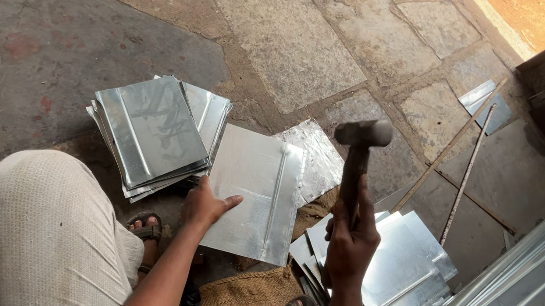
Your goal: The person holds metal sheets against a small metal anvil and hammers the edges to flatten or shape them.
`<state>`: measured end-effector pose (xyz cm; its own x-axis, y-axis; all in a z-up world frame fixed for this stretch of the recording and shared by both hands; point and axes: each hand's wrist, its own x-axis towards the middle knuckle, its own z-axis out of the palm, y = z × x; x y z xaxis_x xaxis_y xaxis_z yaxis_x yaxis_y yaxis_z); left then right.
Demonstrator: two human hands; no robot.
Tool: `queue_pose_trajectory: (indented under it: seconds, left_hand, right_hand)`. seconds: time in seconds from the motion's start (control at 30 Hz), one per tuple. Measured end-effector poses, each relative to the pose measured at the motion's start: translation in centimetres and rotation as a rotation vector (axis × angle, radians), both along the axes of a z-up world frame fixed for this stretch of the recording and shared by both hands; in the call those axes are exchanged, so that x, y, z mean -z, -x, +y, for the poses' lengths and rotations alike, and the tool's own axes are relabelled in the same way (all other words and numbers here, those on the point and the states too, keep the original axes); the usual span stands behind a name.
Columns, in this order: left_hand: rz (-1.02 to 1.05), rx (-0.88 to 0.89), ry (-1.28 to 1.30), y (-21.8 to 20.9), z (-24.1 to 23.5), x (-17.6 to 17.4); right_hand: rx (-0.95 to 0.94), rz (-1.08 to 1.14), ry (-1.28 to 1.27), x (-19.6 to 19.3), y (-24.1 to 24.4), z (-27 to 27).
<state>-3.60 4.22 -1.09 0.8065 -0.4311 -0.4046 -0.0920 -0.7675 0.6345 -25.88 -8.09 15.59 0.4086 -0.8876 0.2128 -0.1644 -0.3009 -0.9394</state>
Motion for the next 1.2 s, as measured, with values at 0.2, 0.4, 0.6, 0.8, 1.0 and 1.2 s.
queue_pose_trajectory:
  seconds: [0.2,0.4,0.6,0.8,1.0,1.2]
  left_hand:
    - [0.011,-0.01,-0.021,0.2,-0.1,-0.2]
    - [0.009,-0.027,-0.034,-0.2,-0.5,-1.9]
    - [0.058,-0.057,-0.053,-0.3,-0.7,-2.3]
    - [0.029,-0.063,-0.016,0.2,-0.3,-1.2]
    - [0.084,-0.061,-0.065,-0.6,-0.8,-2.3]
    - [0.05,-0.06,-0.061,-0.5,-0.8,-2.8]
  right_hand:
    - [0.014,0.003,0.096,4.6,-1.8,0.2]
    - [0.037,0.335,-0.176,6.2,-1.4,0.1]
    - [0.022,0.069,0.24,5.1,-0.5,1.5]
    - [0.084,0.381,-0.243,7.6,-1.6,1.3]
    - [0.103,0.254,-0.056,4.9,0.4,0.7]
    - [0.029,0.328,-0.123,9.2,-1.0,1.4]
